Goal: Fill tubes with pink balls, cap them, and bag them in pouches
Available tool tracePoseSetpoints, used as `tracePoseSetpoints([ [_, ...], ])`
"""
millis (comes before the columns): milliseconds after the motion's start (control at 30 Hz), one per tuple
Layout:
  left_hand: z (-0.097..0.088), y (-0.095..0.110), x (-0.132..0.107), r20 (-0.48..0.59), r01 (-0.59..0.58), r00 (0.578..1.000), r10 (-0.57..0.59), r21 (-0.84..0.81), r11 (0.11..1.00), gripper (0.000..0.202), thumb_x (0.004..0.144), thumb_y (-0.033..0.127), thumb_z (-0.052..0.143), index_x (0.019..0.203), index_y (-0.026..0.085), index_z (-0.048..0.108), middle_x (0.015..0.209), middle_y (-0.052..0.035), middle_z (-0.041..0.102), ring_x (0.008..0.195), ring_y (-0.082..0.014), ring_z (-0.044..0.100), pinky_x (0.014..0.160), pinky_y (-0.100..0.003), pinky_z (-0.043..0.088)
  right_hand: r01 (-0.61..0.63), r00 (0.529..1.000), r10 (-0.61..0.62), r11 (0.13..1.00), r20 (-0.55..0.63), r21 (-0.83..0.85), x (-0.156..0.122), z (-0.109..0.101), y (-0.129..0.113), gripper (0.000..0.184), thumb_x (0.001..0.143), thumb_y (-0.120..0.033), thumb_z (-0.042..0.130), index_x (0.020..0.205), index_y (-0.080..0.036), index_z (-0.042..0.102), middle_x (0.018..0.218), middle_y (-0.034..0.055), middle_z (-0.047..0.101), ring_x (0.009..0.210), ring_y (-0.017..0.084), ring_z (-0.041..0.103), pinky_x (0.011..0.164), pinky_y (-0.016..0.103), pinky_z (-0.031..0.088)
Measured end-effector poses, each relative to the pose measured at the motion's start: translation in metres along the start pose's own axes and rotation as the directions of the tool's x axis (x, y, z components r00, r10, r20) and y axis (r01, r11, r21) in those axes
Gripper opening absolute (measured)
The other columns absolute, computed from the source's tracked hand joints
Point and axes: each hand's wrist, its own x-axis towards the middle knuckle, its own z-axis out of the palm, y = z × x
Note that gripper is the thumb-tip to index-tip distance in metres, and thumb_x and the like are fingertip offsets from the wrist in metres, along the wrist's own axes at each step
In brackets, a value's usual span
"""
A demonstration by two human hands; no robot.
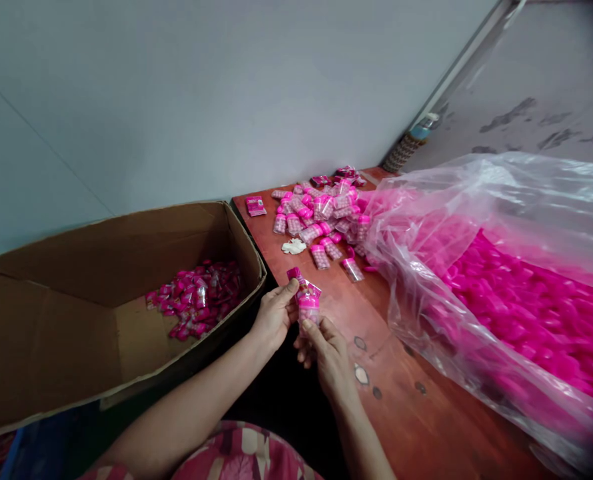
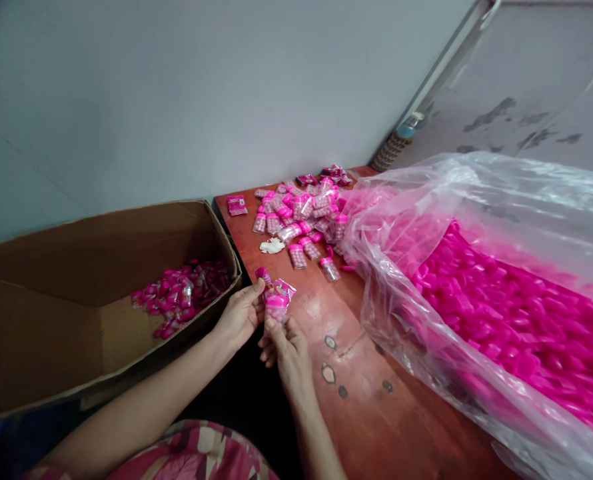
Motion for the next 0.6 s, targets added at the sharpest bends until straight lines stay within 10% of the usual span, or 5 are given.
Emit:
tracePoseSetpoints([
  [600, 0.002, 0.000, -0.002, 0.154, 0.042, 0.982, -0.107, 0.375, 0.926, 0.029, 0.059, 0.034, 0.071, 0.058, 0.010, 0.056, 0.049, -0.0021, 0.055, 0.040, -0.0108, 0.049, 0.038, -0.022, 0.037, 0.116, 0.990, -0.125, 0.985, -0.061, -0.129, -0.002, -0.011, 0.006, 0.023, 0.080, -0.041, 0.050, 0.078, -0.018, 0.049, 0.059, -0.0024, 0.054, 0.043, 0.008, 0.048, 0.037, 0.016, 0.036],
])
